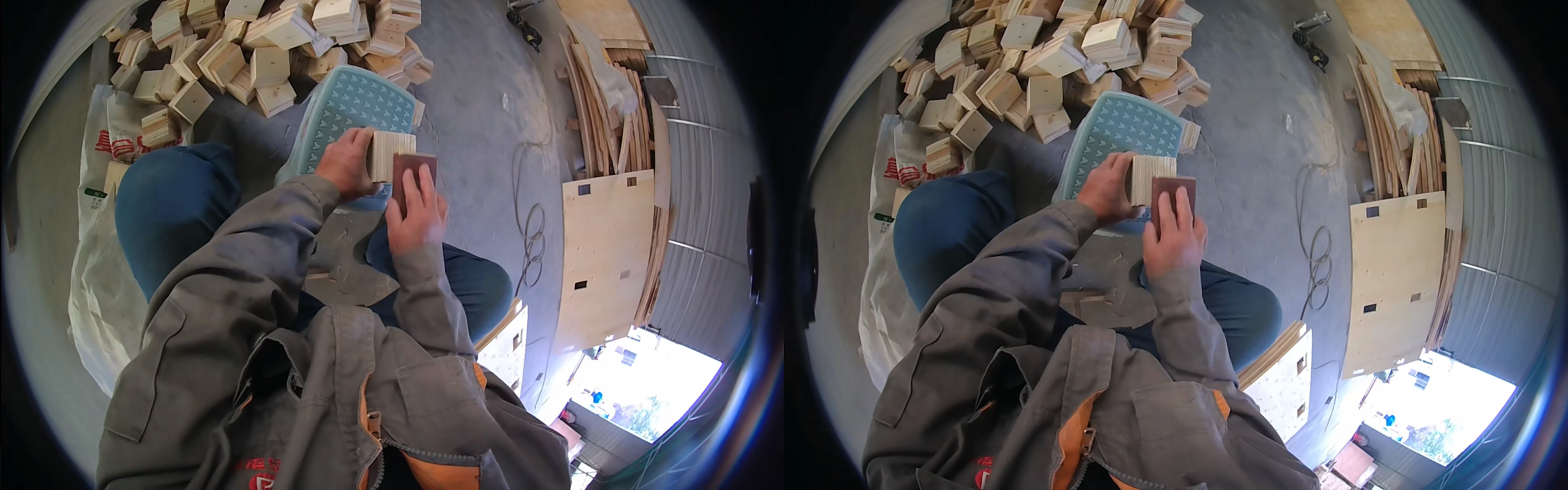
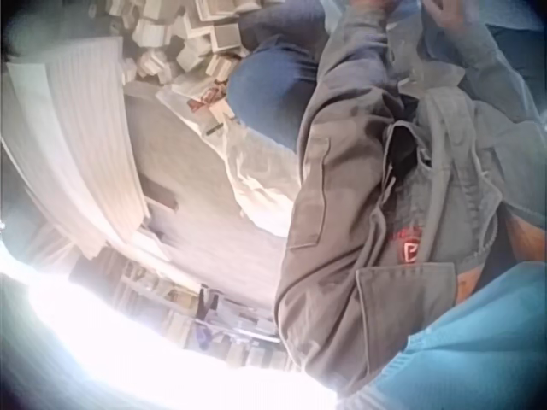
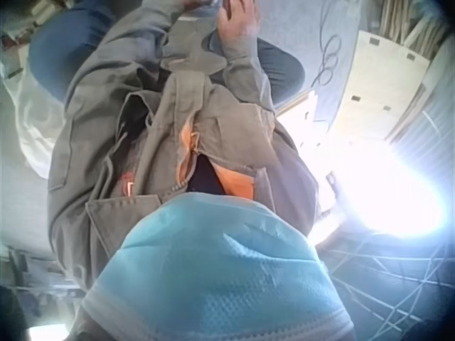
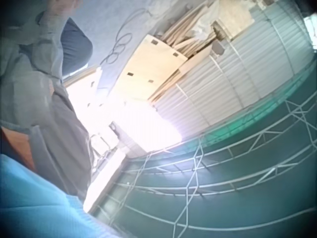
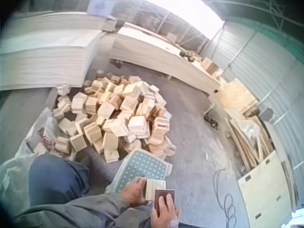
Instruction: The person sits on the floor and sands small wooden blocks one at a time using a sanding block. They pick up each block from a nearby pile, rub the surfaces, and place the finished pieces into a separate stack.
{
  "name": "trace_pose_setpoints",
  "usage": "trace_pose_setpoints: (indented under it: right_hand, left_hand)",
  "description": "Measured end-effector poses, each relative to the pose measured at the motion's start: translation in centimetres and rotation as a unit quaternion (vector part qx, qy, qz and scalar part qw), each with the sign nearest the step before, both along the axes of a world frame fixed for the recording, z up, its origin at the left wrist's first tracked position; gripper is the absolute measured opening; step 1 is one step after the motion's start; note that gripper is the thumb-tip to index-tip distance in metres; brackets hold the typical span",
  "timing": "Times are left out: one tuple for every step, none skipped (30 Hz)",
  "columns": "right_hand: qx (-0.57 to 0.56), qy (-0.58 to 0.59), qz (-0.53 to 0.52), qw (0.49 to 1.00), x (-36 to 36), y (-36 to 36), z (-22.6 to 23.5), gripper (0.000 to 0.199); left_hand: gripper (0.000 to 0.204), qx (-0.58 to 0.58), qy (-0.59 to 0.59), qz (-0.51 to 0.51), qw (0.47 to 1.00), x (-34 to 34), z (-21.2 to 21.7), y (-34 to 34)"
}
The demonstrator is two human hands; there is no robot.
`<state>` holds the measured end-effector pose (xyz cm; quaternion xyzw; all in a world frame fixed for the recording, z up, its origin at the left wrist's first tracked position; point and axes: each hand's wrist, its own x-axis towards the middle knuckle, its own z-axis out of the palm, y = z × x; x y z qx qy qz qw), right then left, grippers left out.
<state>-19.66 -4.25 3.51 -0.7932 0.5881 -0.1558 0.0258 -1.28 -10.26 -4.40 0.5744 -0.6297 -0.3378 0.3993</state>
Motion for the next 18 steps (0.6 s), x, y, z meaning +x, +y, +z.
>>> trace_pose_setpoints:
  right_hand:
    - [0.001, 0.001, 0.003, 1.000, -0.7, 1.4, 0.0, 0.059]
    - [0.002, 0.004, 0.007, 1.000, -1.3, 2.5, 0.1, 0.060]
    - [0.004, 0.003, 0.008, 1.000, -1.6, 3.3, 0.2, 0.060]
    - [0.005, -0.002, 0.010, 1.000, -1.7, 3.3, 0.3, 0.060]
    - [0.005, -0.007, 0.012, 1.000, -1.7, 3.3, 0.5, 0.060]
    - [0.006, -0.012, 0.015, 1.000, -1.6, 3.2, 0.6, 0.060]
    - [0.000, -0.011, 0.015, 1.000, -1.4, 2.7, 0.7, 0.061]
    - [-0.004, -0.010, 0.016, 1.000, -1.0, 1.7, 0.7, 0.061]
    - [-0.009, -0.009, 0.018, 1.000, -0.5, 0.4, 0.7, 0.061]
    - [-0.008, -0.012, 0.015, 1.000, 0.3, -1.0, 0.7, 0.060]
    - [-0.008, -0.015, 0.011, 1.000, 1.2, -2.8, 0.8, 0.059]
    - [-0.008, -0.018, 0.006, 1.000, 2.0, -4.6, 0.7, 0.058]
    - [-0.014, -0.015, 0.002, 1.000, 2.6, -6.7, 0.6, 0.057]
    - [-0.018, -0.013, 0.000, 1.000, 3.4, -8.6, 0.3, 0.056]
    - [0.008, -0.015, -0.018, 1.000, 4.0, -10.4, 0.3, 0.056]
    - [0.031, -0.014, -0.036, 0.999, 4.6, -12.1, 0.7, 0.057]
    - [0.056, -0.014, -0.052, 0.997, 4.9, -13.0, 0.8, 0.057]
    - [0.062, -0.012, -0.055, 0.996, 4.9, -13.3, 0.9, 0.058]
  left_hand:
    - [0.096, -0.001, 0.000, -0.002, 1.000, 0.0, 0.0, 0.0]
    - [0.095, -0.003, 0.003, -0.003, 1.000, -0.1, 0.1, 0.0]
    - [0.095, -0.002, 0.001, -0.004, 1.000, -0.2, 0.1, 0.0]
    - [0.095, 0.000, -0.001, -0.003, 1.000, -0.1, 0.2, 0.0]
    - [0.094, 0.002, -0.004, -0.002, 1.000, -0.1, 0.2, 0.0]
    - [0.094, -0.001, -0.004, -0.002, 1.000, -0.1, 0.1, 0.0]
    - [0.094, -0.005, -0.003, -0.003, 1.000, -0.2, 0.1, 0.0]
    - [0.094, -0.008, -0.002, -0.004, 1.000, -0.2, 0.0, -0.1]
    - [0.094, -0.012, -0.001, -0.001, 1.000, -0.2, 0.0, -0.1]
    - [0.094, -0.016, -0.001, 0.002, 1.000, -0.1, -0.2, -0.1]
    - [0.094, -0.019, 0.000, 0.004, 1.000, -0.1, -0.4, 0.0]
    - [0.094, -0.018, -0.001, 0.004, 1.000, 0.0, -0.5, 0.0]
    - [0.095, -0.019, 0.000, 0.004, 1.000, -0.1, -0.4, 0.0]
    - [0.095, -0.019, -0.001, 0.004, 1.000, 0.0, -0.4, 0.0]
    - [0.096, -0.012, -0.005, 0.002, 1.000, 0.0, -0.3, 0.0]
    - [0.096, -0.008, -0.005, -0.001, 1.000, -0.2, 0.0, -0.1]
    - [0.096, -0.003, -0.007, -0.001, 1.000, -0.2, 0.2, -0.1]
    - [0.097, 0.001, -0.009, -0.003, 1.000, -0.2, 0.4, -0.1]
